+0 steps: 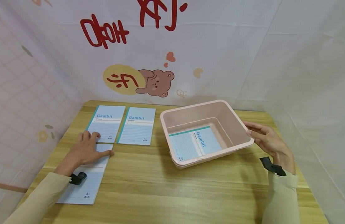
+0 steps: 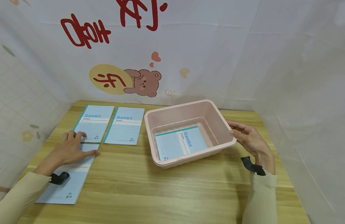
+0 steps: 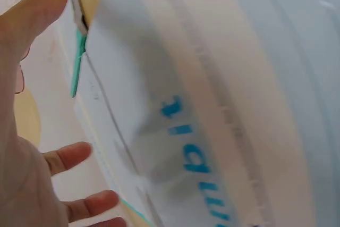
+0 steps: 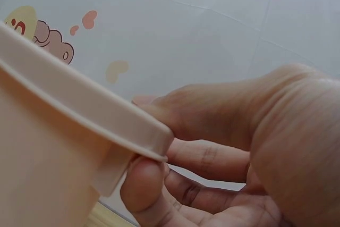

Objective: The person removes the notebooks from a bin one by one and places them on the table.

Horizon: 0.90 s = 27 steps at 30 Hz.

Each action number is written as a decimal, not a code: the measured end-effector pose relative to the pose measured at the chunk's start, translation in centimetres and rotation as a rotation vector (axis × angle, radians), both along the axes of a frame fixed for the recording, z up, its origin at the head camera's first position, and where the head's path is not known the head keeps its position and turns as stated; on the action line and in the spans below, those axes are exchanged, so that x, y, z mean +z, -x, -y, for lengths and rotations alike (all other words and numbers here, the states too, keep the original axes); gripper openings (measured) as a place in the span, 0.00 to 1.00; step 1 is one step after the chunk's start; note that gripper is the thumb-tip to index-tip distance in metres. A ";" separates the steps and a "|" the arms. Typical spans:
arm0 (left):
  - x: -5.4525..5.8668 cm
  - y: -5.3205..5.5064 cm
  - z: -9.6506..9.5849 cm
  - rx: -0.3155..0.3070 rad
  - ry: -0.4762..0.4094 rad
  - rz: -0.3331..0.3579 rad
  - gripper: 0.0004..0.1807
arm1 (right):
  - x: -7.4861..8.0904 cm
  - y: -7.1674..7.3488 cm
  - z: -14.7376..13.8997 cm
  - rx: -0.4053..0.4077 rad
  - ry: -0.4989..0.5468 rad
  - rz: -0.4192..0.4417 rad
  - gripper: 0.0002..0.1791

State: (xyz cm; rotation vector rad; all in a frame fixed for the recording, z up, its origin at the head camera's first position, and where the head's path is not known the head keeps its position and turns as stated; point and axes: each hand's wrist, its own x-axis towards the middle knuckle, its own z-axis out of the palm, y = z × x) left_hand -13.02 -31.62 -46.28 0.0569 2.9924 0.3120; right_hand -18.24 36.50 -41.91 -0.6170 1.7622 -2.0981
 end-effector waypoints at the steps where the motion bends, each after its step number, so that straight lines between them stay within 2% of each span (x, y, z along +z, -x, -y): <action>1: 0.1 0.2 -0.1 -0.002 0.003 -0.017 0.57 | 0.0 0.0 0.0 0.001 0.000 -0.003 0.26; 7: 1.1 1.1 -0.8 -0.041 -0.015 -0.157 0.54 | 0.2 0.1 -0.2 0.007 -0.013 0.001 0.26; 10: 1.7 1.7 -1.6 -0.066 -0.053 -0.196 0.55 | 0.2 0.2 -0.2 0.006 -0.016 0.005 0.26; 15: 2.5 2.8 -3.4 -0.131 -0.118 -0.222 0.56 | 0.2 0.2 -0.3 0.017 -0.017 -0.011 0.26; 21: 3.0 4.4 -5.7 -0.215 -0.135 -0.259 0.54 | 0.0 0.0 -0.2 0.026 0.018 0.014 0.27; 27: 3.7 5.9 -8.2 -0.273 -0.183 -0.259 0.53 | 0.0 -0.1 -0.2 0.016 0.003 0.022 0.26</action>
